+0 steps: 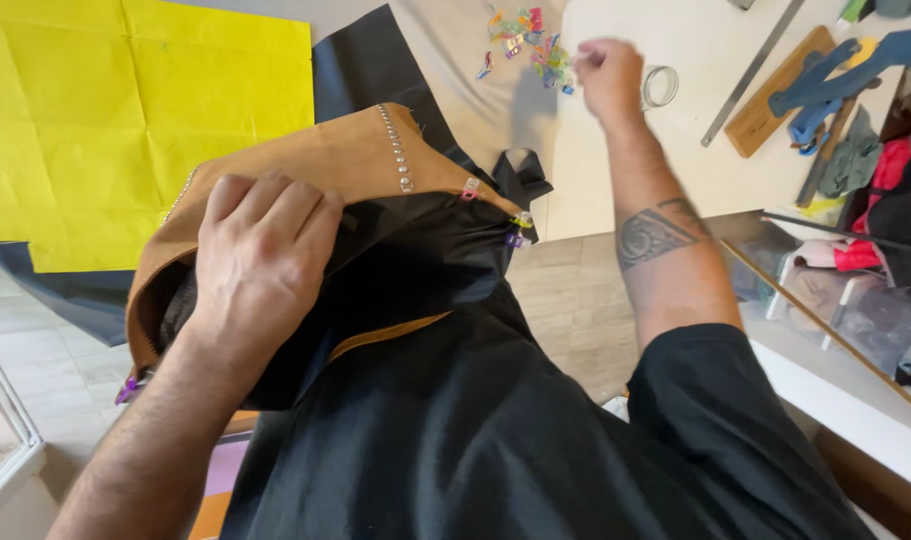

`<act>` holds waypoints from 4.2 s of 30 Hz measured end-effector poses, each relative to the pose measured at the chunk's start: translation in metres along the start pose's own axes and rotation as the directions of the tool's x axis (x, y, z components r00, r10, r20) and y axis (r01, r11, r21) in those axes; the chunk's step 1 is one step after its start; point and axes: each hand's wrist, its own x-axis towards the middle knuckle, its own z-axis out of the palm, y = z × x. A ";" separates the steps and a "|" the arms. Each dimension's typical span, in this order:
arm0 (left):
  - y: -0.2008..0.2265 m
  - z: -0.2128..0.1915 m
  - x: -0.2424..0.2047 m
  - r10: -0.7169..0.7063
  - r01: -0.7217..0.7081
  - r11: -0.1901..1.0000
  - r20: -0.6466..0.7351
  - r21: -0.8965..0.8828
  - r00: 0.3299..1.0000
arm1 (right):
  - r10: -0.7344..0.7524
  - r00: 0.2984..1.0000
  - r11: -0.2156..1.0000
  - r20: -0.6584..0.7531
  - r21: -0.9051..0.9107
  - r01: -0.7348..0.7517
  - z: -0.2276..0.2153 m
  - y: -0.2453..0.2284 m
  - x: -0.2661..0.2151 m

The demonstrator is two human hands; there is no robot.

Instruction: Securing the lining of a leather bag using plastic clips

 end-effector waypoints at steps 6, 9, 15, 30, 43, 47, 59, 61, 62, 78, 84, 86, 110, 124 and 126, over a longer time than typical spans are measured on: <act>0.006 -0.004 -0.004 -0.009 0.009 1.000 0.013 0.024 1.000 | 0.018 0.993 0.975 -0.117 -0.220 -0.044 0.070 0.114 -0.018; 0.011 -0.005 -0.005 -0.027 0.027 1.000 0.042 0.012 0.999 | -0.084 0.988 0.951 -0.129 -0.308 0.041 0.082 0.104 -0.024; 0.017 -0.007 -0.004 -0.061 0.065 0.996 0.056 -0.068 0.997 | -0.180 0.977 0.916 -0.118 -0.382 0.123 0.103 0.099 -0.019; 0.003 -0.004 0.002 0.055 -0.047 0.994 0.086 -0.095 0.995 | -0.263 0.916 0.802 0.303 0.597 0.032 -0.031 -0.210 -0.079; -0.003 -0.001 -0.008 0.191 -0.190 0.981 0.038 -0.029 0.981 | -0.332 0.680 0.941 0.653 0.276 0.194 -0.060 -0.335 -0.143; -0.004 0.000 -0.009 0.178 -0.178 0.984 0.036 -0.008 0.983 | -0.238 0.663 0.962 0.710 0.268 0.059 -0.052 -0.327 -0.141; -0.013 -0.037 -0.026 0.087 -0.092 0.989 -0.045 -0.114 0.995 | -0.597 0.441 0.773 0.670 0.331 0.541 -0.042 -0.353 -0.149; -0.017 -0.067 -0.039 -0.163 0.085 0.953 -0.256 -0.291 0.953 | -0.695 0.378 0.674 0.612 0.370 0.640 -0.038 -0.357 -0.152; -0.015 -0.074 -0.049 -0.177 0.108 0.957 -0.245 -0.268 0.953 | -0.712 0.356 0.659 0.605 0.399 0.638 -0.032 -0.358 -0.155; 0.022 -0.027 -0.139 -0.406 0.479 0.866 -0.359 0.142 0.841 | -0.823 0.304 0.434 0.480 0.185 0.882 0.010 -0.369 -0.148; -0.008 -0.020 -0.131 -0.437 0.402 0.899 -0.436 -0.175 0.787 | -0.754 0.354 0.516 0.552 0.166 0.840 0.001 -0.373 -0.134; -0.017 -0.009 -0.135 -0.439 0.390 0.899 -0.434 -0.200 0.787 | -0.731 0.351 0.533 0.585 0.167 0.830 -0.002 -0.376 -0.133; -0.038 -0.020 -0.105 -0.256 0.290 0.954 -0.299 0.074 0.919 | -0.864 -0.029 -0.001 0.503 0.057 0.998 0.026 -0.427 -0.147; -0.086 -0.025 -0.097 -0.300 0.375 0.865 0.256 -0.333 0.919 | -0.726 -0.115 0.157 0.678 0.327 0.932 0.034 -0.427 -0.138; -0.085 -0.028 -0.095 -0.303 0.368 0.871 0.235 -0.325 0.924 | -0.800 -0.093 0.145 0.593 0.341 0.929 0.033 -0.431 -0.144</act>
